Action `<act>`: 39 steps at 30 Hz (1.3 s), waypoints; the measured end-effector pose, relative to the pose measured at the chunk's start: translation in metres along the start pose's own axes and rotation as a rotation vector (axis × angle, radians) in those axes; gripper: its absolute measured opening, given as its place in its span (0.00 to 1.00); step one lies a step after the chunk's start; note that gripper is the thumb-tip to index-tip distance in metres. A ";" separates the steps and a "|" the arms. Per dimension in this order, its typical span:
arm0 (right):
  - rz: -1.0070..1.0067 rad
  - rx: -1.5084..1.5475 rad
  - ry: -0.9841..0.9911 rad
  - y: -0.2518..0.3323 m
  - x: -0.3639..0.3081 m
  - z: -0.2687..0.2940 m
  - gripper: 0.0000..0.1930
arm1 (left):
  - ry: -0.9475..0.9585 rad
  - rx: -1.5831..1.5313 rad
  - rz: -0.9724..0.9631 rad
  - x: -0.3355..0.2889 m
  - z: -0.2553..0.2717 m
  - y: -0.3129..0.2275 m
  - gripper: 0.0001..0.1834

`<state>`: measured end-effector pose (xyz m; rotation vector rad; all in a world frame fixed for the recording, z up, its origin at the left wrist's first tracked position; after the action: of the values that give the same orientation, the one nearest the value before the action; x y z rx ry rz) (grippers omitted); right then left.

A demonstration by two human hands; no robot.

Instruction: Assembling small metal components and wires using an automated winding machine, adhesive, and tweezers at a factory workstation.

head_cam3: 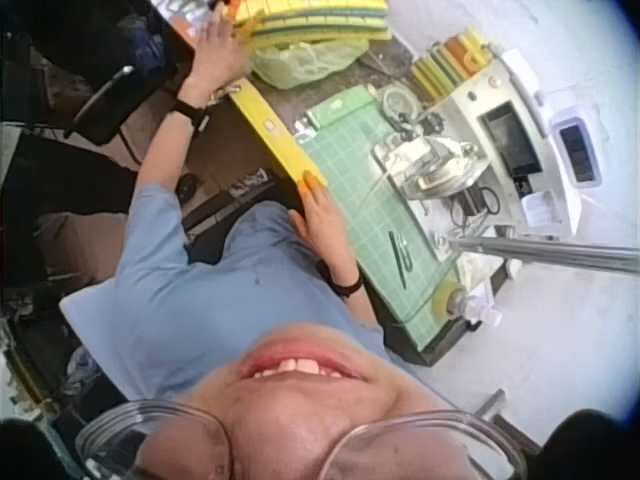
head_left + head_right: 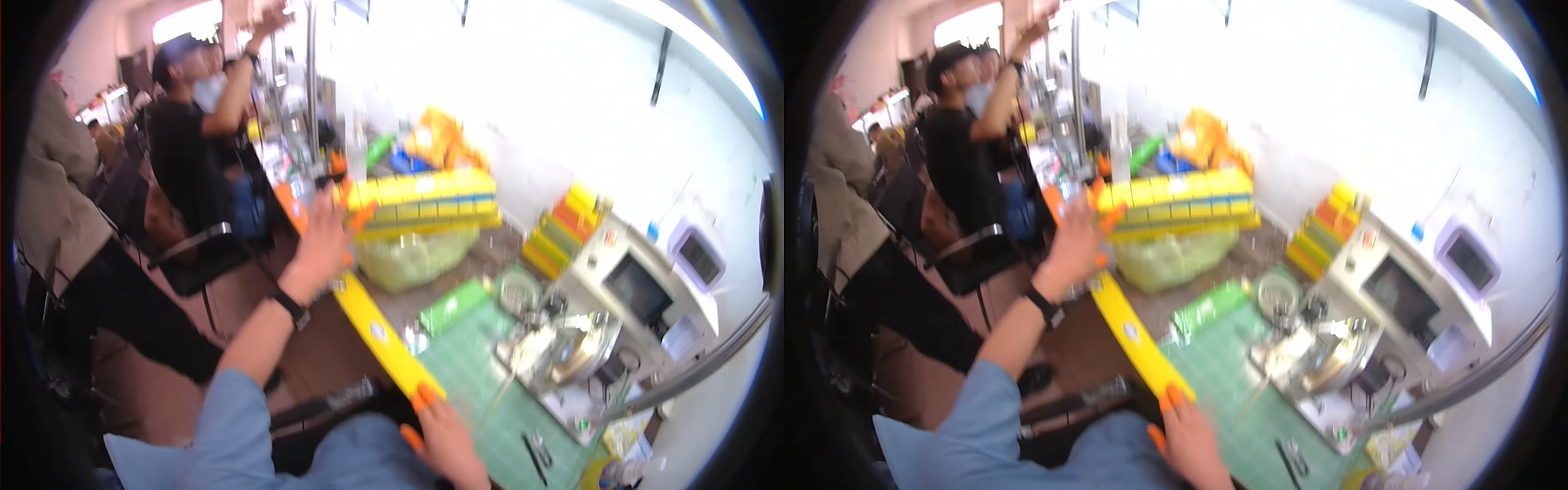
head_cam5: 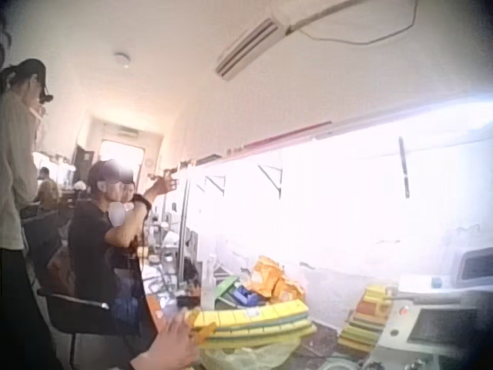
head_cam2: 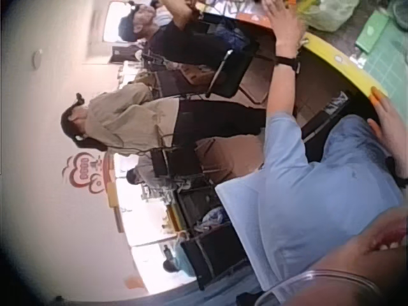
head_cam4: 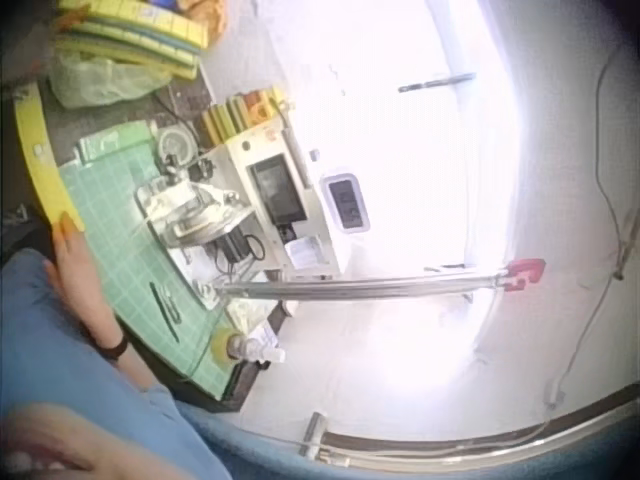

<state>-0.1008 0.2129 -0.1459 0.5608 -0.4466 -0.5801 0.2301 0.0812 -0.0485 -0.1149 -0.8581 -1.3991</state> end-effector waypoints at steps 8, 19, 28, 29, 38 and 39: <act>-0.135 0.106 0.000 0.014 -0.015 0.005 0.33 | -0.182 -0.022 -0.043 0.006 -0.030 -0.023 0.43; -0.111 0.130 -0.006 0.007 -0.007 0.001 0.33 | -0.211 -0.010 -0.013 0.010 -0.037 -0.005 0.45; -0.121 0.114 -0.016 0.008 -0.008 0.004 0.31 | -0.170 0.126 0.008 -0.009 -0.039 -0.013 0.50; -0.124 0.110 -0.017 0.007 -0.009 0.005 0.31 | -0.172 0.121 0.009 -0.007 -0.037 -0.017 0.50; -0.138 0.128 -0.042 0.006 -0.011 -0.005 0.31 | -0.243 0.016 0.022 0.003 -0.039 -0.008 0.44; -0.138 0.135 -0.045 0.005 -0.011 -0.003 0.31 | -0.238 0.017 0.022 0.005 -0.034 -0.007 0.44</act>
<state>-0.1050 0.2245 -0.1478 0.7130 -0.4944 -0.6993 0.2389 0.0570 -0.0729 -0.2812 -1.0625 -1.3748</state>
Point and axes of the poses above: each hand's wrist, its own x-axis towards the middle knuckle, its own z-axis out of the back of the hand, y = z × x, the point moved 5 cm from there along x, towards the middle knuckle, and after that the axes turned 10 degrees about x, right-handed, at the moved point
